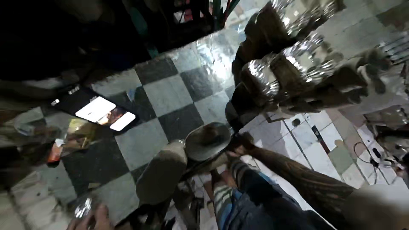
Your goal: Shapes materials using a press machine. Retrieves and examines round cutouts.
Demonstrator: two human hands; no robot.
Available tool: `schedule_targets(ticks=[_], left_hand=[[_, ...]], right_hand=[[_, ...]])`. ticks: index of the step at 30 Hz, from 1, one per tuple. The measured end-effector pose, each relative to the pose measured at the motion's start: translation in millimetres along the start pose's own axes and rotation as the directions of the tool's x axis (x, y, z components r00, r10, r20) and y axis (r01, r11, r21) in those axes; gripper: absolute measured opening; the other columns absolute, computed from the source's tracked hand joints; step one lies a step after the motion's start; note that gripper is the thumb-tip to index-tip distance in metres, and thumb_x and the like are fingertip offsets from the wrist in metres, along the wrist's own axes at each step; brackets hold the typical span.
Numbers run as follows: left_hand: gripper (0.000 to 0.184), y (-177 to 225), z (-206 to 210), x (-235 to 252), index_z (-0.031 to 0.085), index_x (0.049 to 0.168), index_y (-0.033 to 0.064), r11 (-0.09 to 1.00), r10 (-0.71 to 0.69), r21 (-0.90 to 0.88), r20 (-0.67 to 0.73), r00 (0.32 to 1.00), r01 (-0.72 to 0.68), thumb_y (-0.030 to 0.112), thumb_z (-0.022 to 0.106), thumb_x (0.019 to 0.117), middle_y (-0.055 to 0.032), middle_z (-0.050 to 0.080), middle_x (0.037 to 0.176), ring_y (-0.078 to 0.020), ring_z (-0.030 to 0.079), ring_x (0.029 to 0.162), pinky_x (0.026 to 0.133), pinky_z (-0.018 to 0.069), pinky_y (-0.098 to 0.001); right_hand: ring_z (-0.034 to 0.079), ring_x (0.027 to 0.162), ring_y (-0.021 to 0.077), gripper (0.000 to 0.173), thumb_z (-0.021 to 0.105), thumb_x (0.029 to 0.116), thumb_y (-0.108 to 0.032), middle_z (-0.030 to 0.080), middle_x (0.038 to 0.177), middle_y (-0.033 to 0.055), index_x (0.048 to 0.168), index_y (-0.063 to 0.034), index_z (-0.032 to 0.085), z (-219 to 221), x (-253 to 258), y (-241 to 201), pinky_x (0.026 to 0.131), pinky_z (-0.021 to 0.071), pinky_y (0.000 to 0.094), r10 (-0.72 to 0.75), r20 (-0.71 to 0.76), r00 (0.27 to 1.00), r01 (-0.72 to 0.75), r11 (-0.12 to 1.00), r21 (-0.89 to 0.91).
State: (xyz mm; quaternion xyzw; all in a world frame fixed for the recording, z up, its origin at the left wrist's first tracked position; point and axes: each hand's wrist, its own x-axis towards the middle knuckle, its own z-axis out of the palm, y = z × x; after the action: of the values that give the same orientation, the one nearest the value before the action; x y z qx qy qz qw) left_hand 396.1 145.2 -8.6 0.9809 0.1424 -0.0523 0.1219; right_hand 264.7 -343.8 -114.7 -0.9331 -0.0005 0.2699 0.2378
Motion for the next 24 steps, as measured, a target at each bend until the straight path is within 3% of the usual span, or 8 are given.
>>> schedule_targets(ticks=[4,7,10,13,16,19,21,24], left_hand=[[0.046,-13.4,-11.8,-6.1,0.069,0.124,-0.0041,0.997,0.056,-0.05,0.054,0.997,-0.053,0.036,0.058,0.1039,-0.0316,0.056,0.139,-0.0464,0.054,0.13,0.111,0.0421,-0.0575],[0.044,-9.4,-10.4,-4.1,0.06,0.141,0.0015,0.995,0.041,-0.094,0.012,0.999,-0.04,0.029,0.056,0.1061,-0.0313,0.065,0.127,-0.0497,0.062,0.119,0.105,0.0429,-0.0649],[0.051,-12.3,1.8,-4.4,0.047,0.152,0.003,0.987,-0.004,-0.16,-0.063,0.998,-0.006,0.023,0.055,0.1063,-0.0307,0.068,0.12,-0.0474,0.067,0.109,0.099,0.0478,-0.0622],[0.068,-2.7,-18.9,-4.2,0.033,0.157,-0.0039,0.986,-0.01,-0.164,0.05,0.999,0.018,0.031,0.059,0.1042,-0.0391,0.053,0.138,-0.0567,0.053,0.127,0.106,0.0398,-0.0687],[0.061,62.3,-60.8,-26.5,0.049,0.147,-0.0057,0.959,0.199,-0.216,0.048,0.979,-0.184,0.033,0.063,0.102,-0.0343,0.035,0.157,-0.0528,0.04,0.141,0.113,0.0351,-0.0666],[0.056,141.4,-67.3,-59.3,0.064,0.135,0.0038,0.818,0.562,-0.219,0.102,0.821,-0.533,0.039,0.073,0.0927,-0.0226,0.048,0.153,-0.0409,0.048,0.14,0.113,0.0411,-0.0592],[0.066,169.9,-45.4,-66.8,0.063,0.134,0.0047,0.75,0.661,-0.181,0.183,0.727,-0.636,0.044,0.081,0.084,-0.0238,0.046,0.153,-0.0443,0.036,0.147,0.12,0.0312,-0.0598],[0.049,172.5,-26.6,-69.4,0.066,0.125,-0.0019,0.704,0.709,-0.161,0.197,0.677,-0.691,0.03,0.078,0.0903,-0.0259,0.058,0.14,-0.0485,0.043,0.141,0.119,0.0314,-0.0619]], right_hand=[[0.053,0.135,0.0422,0.056,0.048,0.1048,-0.049,0.061,0.141,0.023,0.141,-0.0092,0.062,16.7,2.2,6.6,0.116,0.0346,0.0633,0.038,0.186,0.982,-0.043,0.999,0.022],[0.056,0.13,0.0473,0.061,0.037,0.107,-0.052,0.059,0.139,0.0267,0.148,-0.0098,0.052,-2.6,5.6,-19.7,0.105,0.0429,0.0678,0.127,0.34,0.932,-0.094,0.989,-0.113],[0.056,0.13,0.047,0.042,0.053,0.1062,-0.029,0.061,0.138,0.0253,0.141,-0.0071,0.06,-61.2,-9.0,-80.6,0.107,0.0413,0.0672,0.063,0.4,0.914,-0.045,0.998,-0.053],[0.072,0.099,0.0328,0.025,0.06,0.1018,-0.017,0.074,0.109,0.0161,0.119,-0.0066,0.075,-132.9,-49.4,-155.0,0.089,0.0566,0.0544,-0.252,0.089,0.964,0.237,0.96,0.152],[0.071,0.095,0.0293,0.03,0.073,0.0927,-0.017,0.071,0.109,0.0151,0.121,-0.0075,0.074,-166.6,-38.6,-175.1,0.082,0.0603,0.047,-0.384,-0.309,0.87,0.402,0.915,-0.003],[0.061,0.117,0.041,0.042,0.079,0.0864,-0.022,0.066,0.122,0.0223,0.123,-0.0042,0.072,-177.0,8.8,-151.8,0.102,0.0469,0.0608,-0.447,-0.03,0.894,0.443,0.892,-0.084],[0.066,0.111,0.034,0.032,0.081,0.0872,-0.026,0.07,0.118,0.0159,0.115,-0.0094,0.078,-194.6,30.0,-142.7,0.098,0.0512,0.0559,-0.498,0.158,0.853,0.51,0.858,-0.05],[0.07,0.1,0.0261,0.028,0.082,0.0881,-0.029,0.074,0.11,0.0101,0.111,-0.0139,0.081,-215.5,49.9,-139.4,0.093,0.0545,0.0504,-0.512,0.323,0.796,0.512,0.854,0.093]])
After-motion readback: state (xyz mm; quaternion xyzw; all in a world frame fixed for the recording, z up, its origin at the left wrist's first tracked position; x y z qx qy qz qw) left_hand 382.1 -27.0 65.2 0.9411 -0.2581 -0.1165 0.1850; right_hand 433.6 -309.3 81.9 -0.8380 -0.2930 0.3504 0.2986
